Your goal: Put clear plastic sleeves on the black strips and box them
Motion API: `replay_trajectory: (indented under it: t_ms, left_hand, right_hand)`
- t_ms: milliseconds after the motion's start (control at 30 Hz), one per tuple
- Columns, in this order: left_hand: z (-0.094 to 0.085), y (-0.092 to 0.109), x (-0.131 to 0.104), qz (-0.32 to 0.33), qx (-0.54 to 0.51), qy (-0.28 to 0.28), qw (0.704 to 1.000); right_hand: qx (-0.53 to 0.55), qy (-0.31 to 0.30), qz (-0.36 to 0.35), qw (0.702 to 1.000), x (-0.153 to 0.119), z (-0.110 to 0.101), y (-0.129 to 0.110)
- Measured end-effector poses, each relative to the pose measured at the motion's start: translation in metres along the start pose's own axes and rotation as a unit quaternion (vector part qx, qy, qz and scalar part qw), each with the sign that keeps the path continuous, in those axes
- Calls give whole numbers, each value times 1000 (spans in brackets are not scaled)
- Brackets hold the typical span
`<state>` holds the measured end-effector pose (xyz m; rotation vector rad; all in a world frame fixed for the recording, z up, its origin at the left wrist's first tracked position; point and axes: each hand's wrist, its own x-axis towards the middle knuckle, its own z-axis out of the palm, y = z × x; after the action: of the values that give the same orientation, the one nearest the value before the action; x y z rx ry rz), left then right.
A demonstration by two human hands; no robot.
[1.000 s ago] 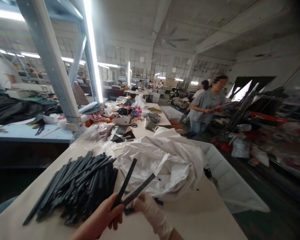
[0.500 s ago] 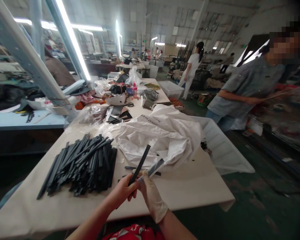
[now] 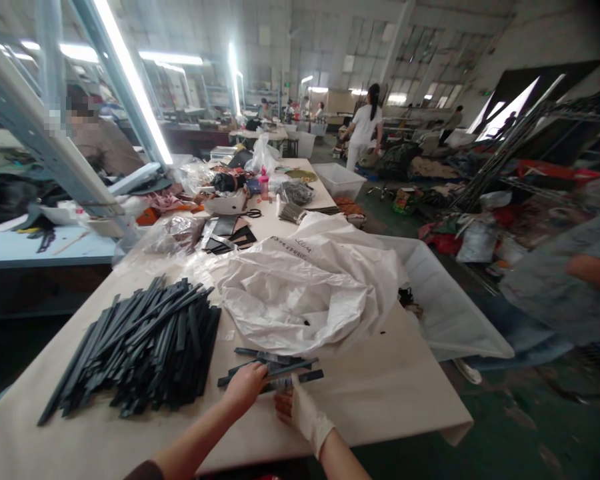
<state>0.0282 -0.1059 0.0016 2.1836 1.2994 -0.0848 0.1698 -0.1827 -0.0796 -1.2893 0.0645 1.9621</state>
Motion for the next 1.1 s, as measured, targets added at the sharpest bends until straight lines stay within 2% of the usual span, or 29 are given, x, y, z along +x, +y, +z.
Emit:
replay_trajectory:
  t_ms: [100,200,300,400,500,600,667,767,833,867,967,1100]
  left_hand:
    - [-27,13,37,0,39,51,998]
    - [-51,37,92,-9,58,95,994]
    - [-61,56,144,-28,47,112,992]
    - [-64,60,163,-41,10,123,991]
    - [-70,55,145,-34,-52,141,988]
    - [-79,54,103,-38,-117,141,982]
    - [-82,56,71,-50,-176,131,974]
    - [-82,59,28,-49,-340,140,929]
    - [-83,59,6,-33,-415,180,891]
    - [-83,57,-4,-27,-420,204,884]
    - [-88,52,-27,-32,-383,252,888]
    - [-95,47,-47,-38,-346,256,902]
  right_hand:
    - [12,12,51,999,-2,-11,-12]
    - [-16,-19,89,996,-4,-18,-17]
    - [-79,-52,109,990,-7,-20,-22]
    - [-118,-88,57,987,-19,-15,-41]
    - [-135,-106,-7,985,-38,1,-75]
    - [-84,-91,-124,985,-54,29,-106]
    - [-59,-95,-171,979,-63,52,-116]
    - [-50,-144,-228,962,-77,84,-114]
    - [-53,-156,-277,947,-87,102,-105]
    - [-50,-156,-293,942,-92,109,-100]
    - [-13,-176,-270,947,-103,123,-87]
    - [32,-192,-226,954,-105,132,-74]
